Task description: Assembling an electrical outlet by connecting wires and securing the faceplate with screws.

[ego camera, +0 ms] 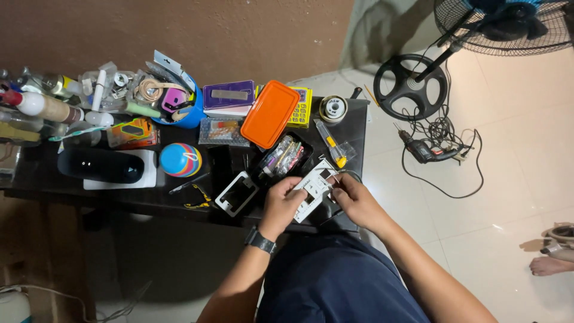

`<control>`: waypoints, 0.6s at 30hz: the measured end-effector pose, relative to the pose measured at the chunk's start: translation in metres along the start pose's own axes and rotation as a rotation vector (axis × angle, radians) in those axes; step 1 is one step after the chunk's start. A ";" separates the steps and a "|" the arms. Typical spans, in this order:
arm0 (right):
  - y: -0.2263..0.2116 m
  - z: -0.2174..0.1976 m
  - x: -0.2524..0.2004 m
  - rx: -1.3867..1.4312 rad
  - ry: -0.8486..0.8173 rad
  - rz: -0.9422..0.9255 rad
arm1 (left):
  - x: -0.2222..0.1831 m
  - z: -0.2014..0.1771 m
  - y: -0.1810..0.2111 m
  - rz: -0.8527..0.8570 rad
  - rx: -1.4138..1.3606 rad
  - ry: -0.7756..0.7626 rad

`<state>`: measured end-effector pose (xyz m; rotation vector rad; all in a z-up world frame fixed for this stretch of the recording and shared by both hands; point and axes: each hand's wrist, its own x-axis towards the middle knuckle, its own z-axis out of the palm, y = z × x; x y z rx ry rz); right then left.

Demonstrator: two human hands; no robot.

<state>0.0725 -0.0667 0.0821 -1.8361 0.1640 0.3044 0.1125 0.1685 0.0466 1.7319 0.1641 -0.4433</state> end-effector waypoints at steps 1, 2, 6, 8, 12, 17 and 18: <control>-0.008 -0.001 -0.002 0.003 0.001 -0.001 | 0.001 -0.004 0.007 0.000 0.003 0.000; -0.015 -0.002 -0.004 -0.015 0.067 -0.060 | 0.001 -0.007 0.013 0.014 -0.009 -0.007; -0.030 -0.012 -0.010 -0.139 0.153 -0.285 | -0.004 -0.023 0.051 0.090 0.135 0.014; -0.039 -0.011 -0.013 -0.120 0.145 -0.332 | -0.009 -0.026 0.069 0.110 0.168 0.019; -0.054 -0.008 -0.023 -0.196 0.156 -0.443 | -0.011 -0.030 0.084 0.147 0.242 0.008; -0.066 -0.008 -0.028 -0.296 0.229 -0.522 | -0.018 -0.028 0.095 0.193 0.261 0.019; -0.068 -0.008 -0.028 -0.319 0.248 -0.568 | -0.020 -0.027 0.097 0.244 0.277 0.040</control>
